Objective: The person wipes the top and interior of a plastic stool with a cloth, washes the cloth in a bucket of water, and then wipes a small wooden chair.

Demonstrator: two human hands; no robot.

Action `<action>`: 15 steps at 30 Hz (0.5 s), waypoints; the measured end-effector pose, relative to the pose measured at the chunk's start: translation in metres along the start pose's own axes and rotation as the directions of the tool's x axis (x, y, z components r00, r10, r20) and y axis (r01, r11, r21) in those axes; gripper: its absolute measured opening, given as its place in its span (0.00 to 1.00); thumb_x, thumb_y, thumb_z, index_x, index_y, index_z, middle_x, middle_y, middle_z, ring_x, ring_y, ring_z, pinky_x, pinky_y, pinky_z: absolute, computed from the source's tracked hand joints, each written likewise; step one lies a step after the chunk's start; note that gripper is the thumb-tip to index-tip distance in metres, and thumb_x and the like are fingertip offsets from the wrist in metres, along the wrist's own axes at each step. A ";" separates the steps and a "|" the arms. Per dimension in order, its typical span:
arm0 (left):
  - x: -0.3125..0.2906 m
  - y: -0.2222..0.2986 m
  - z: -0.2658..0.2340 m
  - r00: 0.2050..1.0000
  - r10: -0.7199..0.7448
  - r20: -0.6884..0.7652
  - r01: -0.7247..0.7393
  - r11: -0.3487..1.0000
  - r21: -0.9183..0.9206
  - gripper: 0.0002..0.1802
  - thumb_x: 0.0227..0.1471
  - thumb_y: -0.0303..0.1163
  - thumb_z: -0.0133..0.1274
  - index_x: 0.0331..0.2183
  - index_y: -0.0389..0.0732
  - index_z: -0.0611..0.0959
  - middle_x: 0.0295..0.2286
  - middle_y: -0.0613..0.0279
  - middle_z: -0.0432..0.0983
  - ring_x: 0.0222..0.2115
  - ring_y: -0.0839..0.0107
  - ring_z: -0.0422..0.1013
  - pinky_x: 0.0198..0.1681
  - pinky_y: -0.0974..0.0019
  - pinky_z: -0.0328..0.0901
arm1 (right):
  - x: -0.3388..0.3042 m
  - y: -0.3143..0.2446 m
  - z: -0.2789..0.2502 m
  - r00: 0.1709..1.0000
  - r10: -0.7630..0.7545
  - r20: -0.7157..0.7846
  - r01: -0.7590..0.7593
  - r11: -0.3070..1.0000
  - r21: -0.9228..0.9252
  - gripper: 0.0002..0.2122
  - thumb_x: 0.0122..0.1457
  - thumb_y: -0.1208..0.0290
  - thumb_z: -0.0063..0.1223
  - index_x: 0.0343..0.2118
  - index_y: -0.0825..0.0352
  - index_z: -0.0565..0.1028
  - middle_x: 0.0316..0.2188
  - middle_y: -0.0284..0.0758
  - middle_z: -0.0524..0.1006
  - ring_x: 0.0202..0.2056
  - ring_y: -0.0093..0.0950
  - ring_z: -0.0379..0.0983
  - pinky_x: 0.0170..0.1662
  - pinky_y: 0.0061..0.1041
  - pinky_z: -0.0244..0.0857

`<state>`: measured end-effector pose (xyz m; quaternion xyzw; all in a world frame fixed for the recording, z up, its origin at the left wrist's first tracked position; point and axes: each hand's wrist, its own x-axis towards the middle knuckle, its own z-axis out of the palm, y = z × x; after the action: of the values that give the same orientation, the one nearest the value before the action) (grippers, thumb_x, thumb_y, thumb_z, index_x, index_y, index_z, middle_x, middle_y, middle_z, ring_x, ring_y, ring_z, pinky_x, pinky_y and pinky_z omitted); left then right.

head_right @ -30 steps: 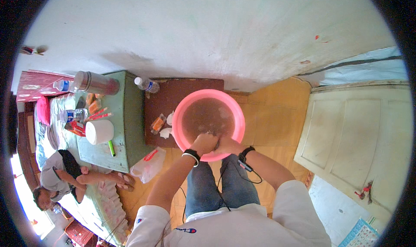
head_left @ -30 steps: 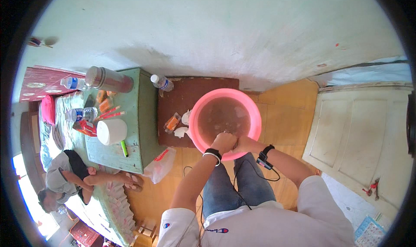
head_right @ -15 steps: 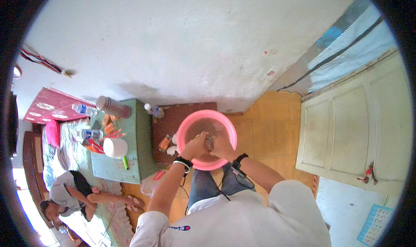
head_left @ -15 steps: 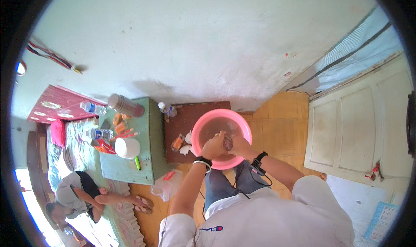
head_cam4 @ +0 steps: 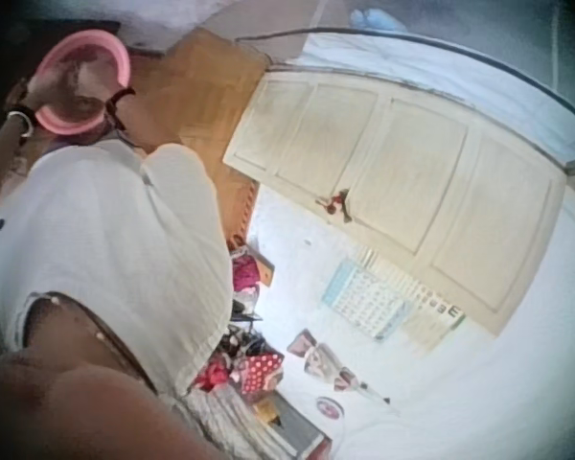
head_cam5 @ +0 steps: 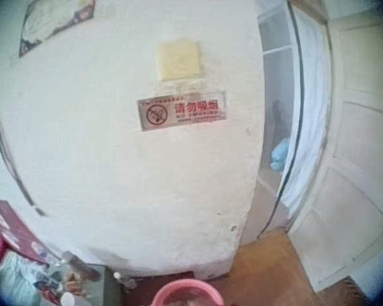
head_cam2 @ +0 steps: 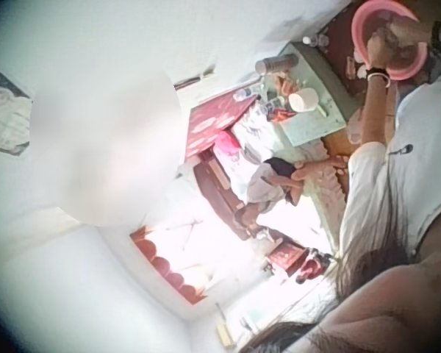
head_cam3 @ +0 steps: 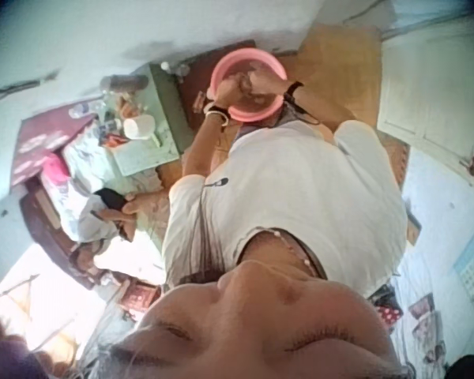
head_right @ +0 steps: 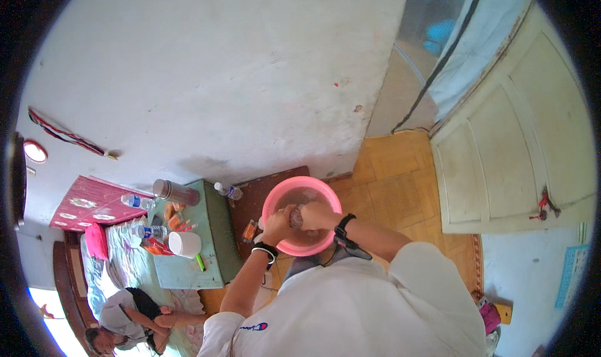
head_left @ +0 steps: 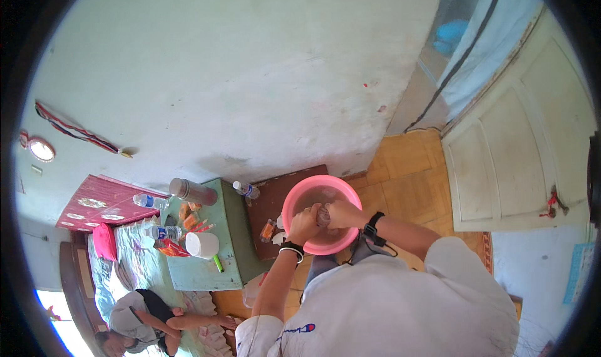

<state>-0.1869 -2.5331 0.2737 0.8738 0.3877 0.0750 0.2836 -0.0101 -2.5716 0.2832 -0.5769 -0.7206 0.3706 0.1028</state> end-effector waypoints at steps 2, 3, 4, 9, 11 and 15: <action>0.004 -0.003 0.005 1.000 0.005 -0.031 -0.006 0.999 -0.048 0.23 0.36 0.35 0.58 0.39 0.43 0.73 0.29 0.48 0.75 0.30 0.49 0.72 0.33 0.50 0.66 | 0.003 -0.004 -0.001 1.000 -0.002 0.006 0.003 0.982 -0.187 0.10 0.38 0.69 0.54 0.24 0.70 0.77 0.24 0.47 0.77 0.29 0.42 0.75 0.34 0.36 0.68; 0.009 -0.007 0.004 1.000 -0.015 0.002 0.015 0.999 -0.032 0.22 0.36 0.36 0.58 0.37 0.43 0.74 0.29 0.48 0.75 0.31 0.49 0.72 0.33 0.50 0.66 | 0.004 -0.005 -0.001 1.000 0.002 0.004 -0.001 0.982 -0.187 0.10 0.38 0.69 0.54 0.24 0.70 0.77 0.24 0.47 0.77 0.29 0.42 0.75 0.34 0.36 0.68; 0.011 -0.010 0.005 0.999 -0.036 0.033 0.036 0.999 -0.015 0.20 0.36 0.36 0.58 0.35 0.42 0.74 0.28 0.48 0.75 0.31 0.49 0.72 0.34 0.50 0.66 | 0.004 -0.006 -0.002 1.000 -0.018 -0.015 0.014 0.977 -0.213 0.09 0.39 0.70 0.53 0.23 0.69 0.78 0.24 0.46 0.77 0.29 0.41 0.75 0.34 0.36 0.68; 0.006 -0.015 0.009 0.995 -0.052 0.090 0.047 0.998 0.049 0.17 0.37 0.33 0.56 0.33 0.41 0.74 0.28 0.49 0.75 0.31 0.49 0.71 0.34 0.49 0.65 | 0.007 -0.008 0.001 0.990 -0.125 -0.068 0.100 0.953 -0.287 0.09 0.42 0.67 0.50 0.19 0.67 0.77 0.22 0.44 0.77 0.26 0.41 0.74 0.35 0.38 0.67; 0.004 -0.022 0.004 0.994 -0.049 0.097 0.042 0.996 0.078 0.16 0.37 0.33 0.55 0.33 0.40 0.74 0.28 0.49 0.75 0.31 0.49 0.71 0.34 0.50 0.65 | 0.009 -0.013 0.001 0.979 -0.190 -0.072 0.161 0.940 -0.301 0.09 0.42 0.66 0.51 0.19 0.67 0.76 0.21 0.44 0.76 0.25 0.41 0.73 0.35 0.38 0.66; 0.013 -0.007 -0.021 0.980 -0.053 0.190 0.013 0.978 0.207 0.13 0.40 0.34 0.52 0.32 0.41 0.74 0.27 0.50 0.75 0.29 0.51 0.72 0.33 0.51 0.66 | 0.010 -0.015 0.004 0.990 -0.071 -0.123 0.032 0.957 -0.288 0.11 0.43 0.64 0.52 0.24 0.68 0.76 0.23 0.44 0.76 0.28 0.41 0.72 0.37 0.38 0.65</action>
<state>-0.1900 -2.5109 0.2861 0.8949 0.3782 -0.0557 0.2302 -0.0264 -2.5653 0.2877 -0.5900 -0.7729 0.2211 0.0757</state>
